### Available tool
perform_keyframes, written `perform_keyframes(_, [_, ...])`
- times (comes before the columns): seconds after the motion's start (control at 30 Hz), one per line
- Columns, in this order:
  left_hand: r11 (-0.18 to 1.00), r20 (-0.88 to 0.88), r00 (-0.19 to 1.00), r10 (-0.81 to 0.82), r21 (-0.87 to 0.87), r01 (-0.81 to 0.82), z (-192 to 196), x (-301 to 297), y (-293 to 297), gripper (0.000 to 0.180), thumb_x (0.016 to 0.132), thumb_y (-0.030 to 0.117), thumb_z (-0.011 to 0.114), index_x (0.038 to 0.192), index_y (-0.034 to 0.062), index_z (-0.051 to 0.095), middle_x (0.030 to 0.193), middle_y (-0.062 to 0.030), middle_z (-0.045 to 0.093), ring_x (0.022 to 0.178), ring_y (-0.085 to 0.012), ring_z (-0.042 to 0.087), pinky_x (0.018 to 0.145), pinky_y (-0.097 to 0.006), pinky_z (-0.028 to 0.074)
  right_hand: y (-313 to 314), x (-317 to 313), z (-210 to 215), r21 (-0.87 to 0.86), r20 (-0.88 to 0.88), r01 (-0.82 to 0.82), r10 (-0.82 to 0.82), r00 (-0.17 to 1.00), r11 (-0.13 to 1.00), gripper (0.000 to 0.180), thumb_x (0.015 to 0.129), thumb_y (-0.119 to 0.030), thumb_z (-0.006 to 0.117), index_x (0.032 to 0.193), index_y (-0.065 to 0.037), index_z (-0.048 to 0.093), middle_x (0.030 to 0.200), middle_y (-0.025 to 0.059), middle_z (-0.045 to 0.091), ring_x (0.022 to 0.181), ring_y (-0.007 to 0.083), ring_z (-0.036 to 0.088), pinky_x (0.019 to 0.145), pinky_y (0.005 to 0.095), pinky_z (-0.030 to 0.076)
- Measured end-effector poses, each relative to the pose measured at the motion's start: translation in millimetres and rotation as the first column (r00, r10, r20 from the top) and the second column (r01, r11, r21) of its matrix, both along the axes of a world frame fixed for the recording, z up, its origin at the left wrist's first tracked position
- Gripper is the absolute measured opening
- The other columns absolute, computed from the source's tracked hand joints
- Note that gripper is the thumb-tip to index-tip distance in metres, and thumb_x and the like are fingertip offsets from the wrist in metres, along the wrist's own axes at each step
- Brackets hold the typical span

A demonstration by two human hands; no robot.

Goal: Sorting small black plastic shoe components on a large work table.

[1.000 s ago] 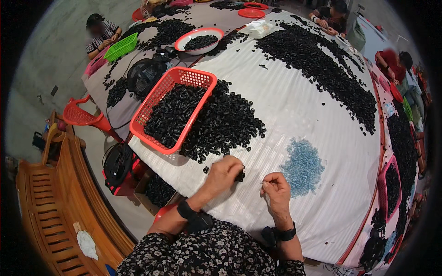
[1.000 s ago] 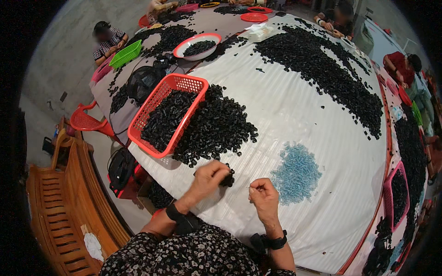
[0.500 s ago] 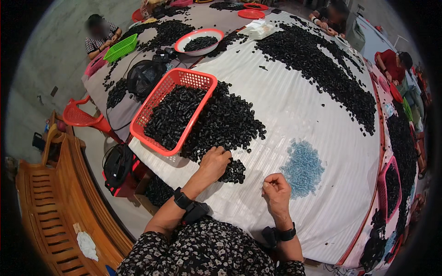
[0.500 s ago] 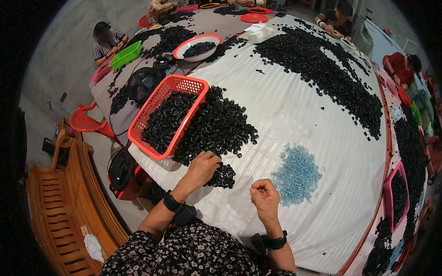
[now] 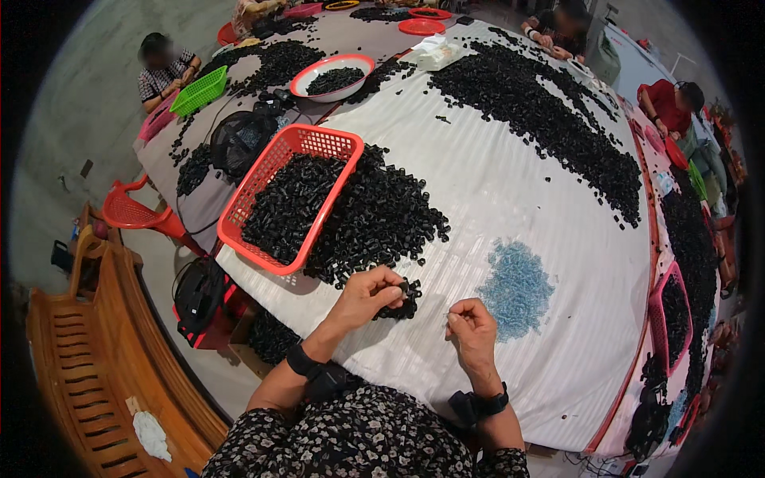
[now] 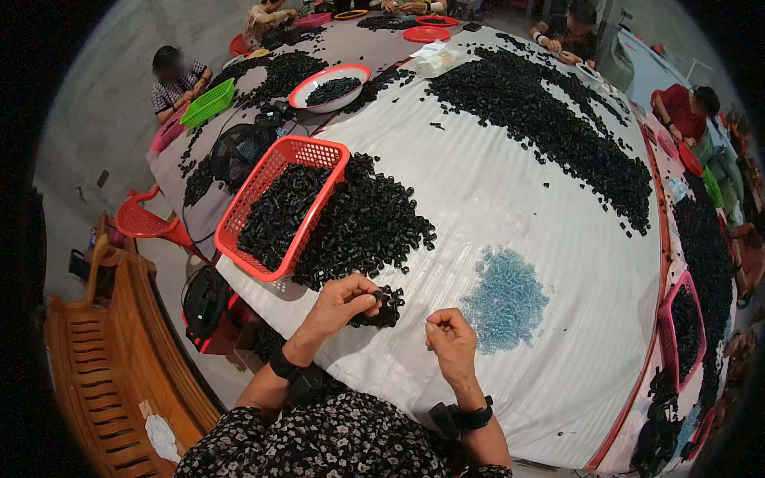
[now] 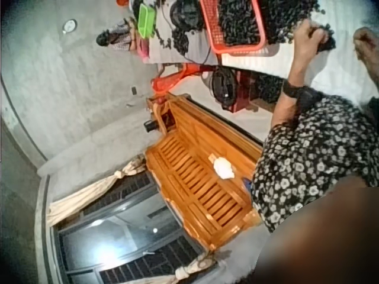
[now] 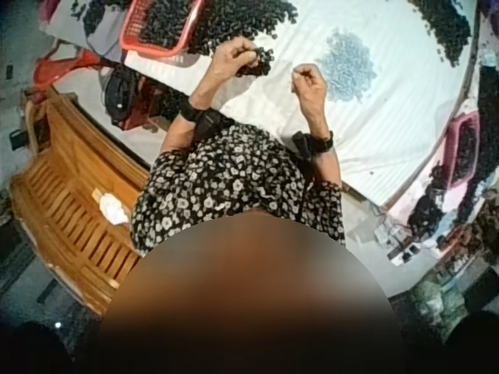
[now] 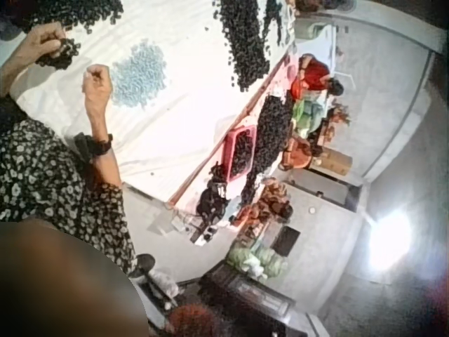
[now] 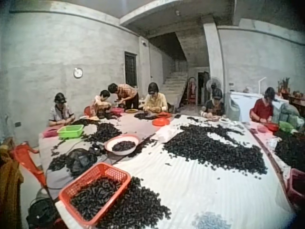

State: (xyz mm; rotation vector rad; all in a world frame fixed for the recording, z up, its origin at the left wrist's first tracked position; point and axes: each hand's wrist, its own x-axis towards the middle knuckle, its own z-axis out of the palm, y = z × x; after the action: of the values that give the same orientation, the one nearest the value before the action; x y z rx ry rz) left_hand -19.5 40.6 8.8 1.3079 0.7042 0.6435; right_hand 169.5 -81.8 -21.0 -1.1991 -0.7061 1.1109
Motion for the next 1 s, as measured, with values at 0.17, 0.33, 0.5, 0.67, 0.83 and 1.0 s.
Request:
perform_keyframes(0.17, [0.976,0.079,0.996,-0.050,-0.206,0.066,16,0,-17,0.015,0.087,0.006,0.056,0.099,-0.0015,0.058,0.079,-0.0035,0.060,0.072,-0.0087,0.058,0.068,-0.021,0.049,-2,-4,7,-0.004,-0.085,-0.021,0.020,0.996,1.000,0.008,0.084,-0.002,0.058,0.091,-0.001,0.054,0.075,0.0002,0.054,0.062,0.0059,0.052,0.054,0.0194,0.044])
perform_keyframes(0.33, [0.948,0.190,0.976,-0.109,-0.276,0.159,5,-1,-27,0.015,0.088,0.009,0.056,0.098,-0.0019,0.058,0.078,-0.0032,0.060,0.070,-0.0080,0.056,0.066,-0.021,0.047,3,-23,40,0.065,-0.027,-0.046,0.048,0.998,0.997,0.009,0.084,0.000,0.058,0.092,0.000,0.054,0.078,0.0016,0.055,0.064,0.0064,0.053,0.058,0.0198,0.044])
perform_keyframes(0.5, [0.966,0.093,0.990,-0.104,-0.227,0.122,10,2,-33,0.013,0.085,0.007,0.059,0.096,-0.0003,0.060,0.078,-0.0012,0.060,0.068,-0.0054,0.056,0.061,-0.019,0.046,14,-30,47,0.096,0.012,-0.076,0.075,0.997,0.992,0.009,0.085,-0.001,0.058,0.093,0.000,0.054,0.079,0.0010,0.055,0.066,0.0055,0.051,0.059,0.0196,0.044])
perform_keyframes(0.67, [0.982,0.074,0.994,-0.075,-0.167,0.087,1,0,-34,0.016,0.082,0.007,0.063,0.097,0.0006,0.060,0.079,0.0014,0.059,0.068,-0.0027,0.054,0.061,-0.017,0.044,18,-38,40,0.069,0.056,-0.132,0.128,0.990,0.989,0.009,0.086,-0.002,0.057,0.093,0.000,0.054,0.079,-0.0002,0.054,0.067,0.0044,0.050,0.059,0.0186,0.043])
perform_keyframes(0.83, [0.967,0.116,0.993,0.024,-0.255,0.006,-6,-2,-36,0.018,0.081,0.007,0.064,0.097,0.0003,0.059,0.084,0.0006,0.060,0.072,-0.0036,0.055,0.065,-0.017,0.045,17,-41,36,0.065,0.009,-0.140,0.140,0.990,0.988,0.009,0.086,-0.002,0.058,0.093,0.000,0.054,0.080,0.0002,0.054,0.066,0.0052,0.051,0.059,0.0189,0.043])
perform_keyframes(1.0, [0.969,0.191,0.979,0.074,-0.245,-0.025,-9,4,-37,0.016,0.085,0.005,0.059,0.100,-0.0005,0.057,0.087,-0.0020,0.059,0.078,-0.0070,0.057,0.071,-0.020,0.048,16,-38,35,0.046,-0.019,-0.112,0.113,0.993,0.993,0.008,0.086,-0.002,0.057,0.093,0.000,0.054,0.079,0.0016,0.055,0.065,0.0068,0.052,0.059,0.0201,0.045])
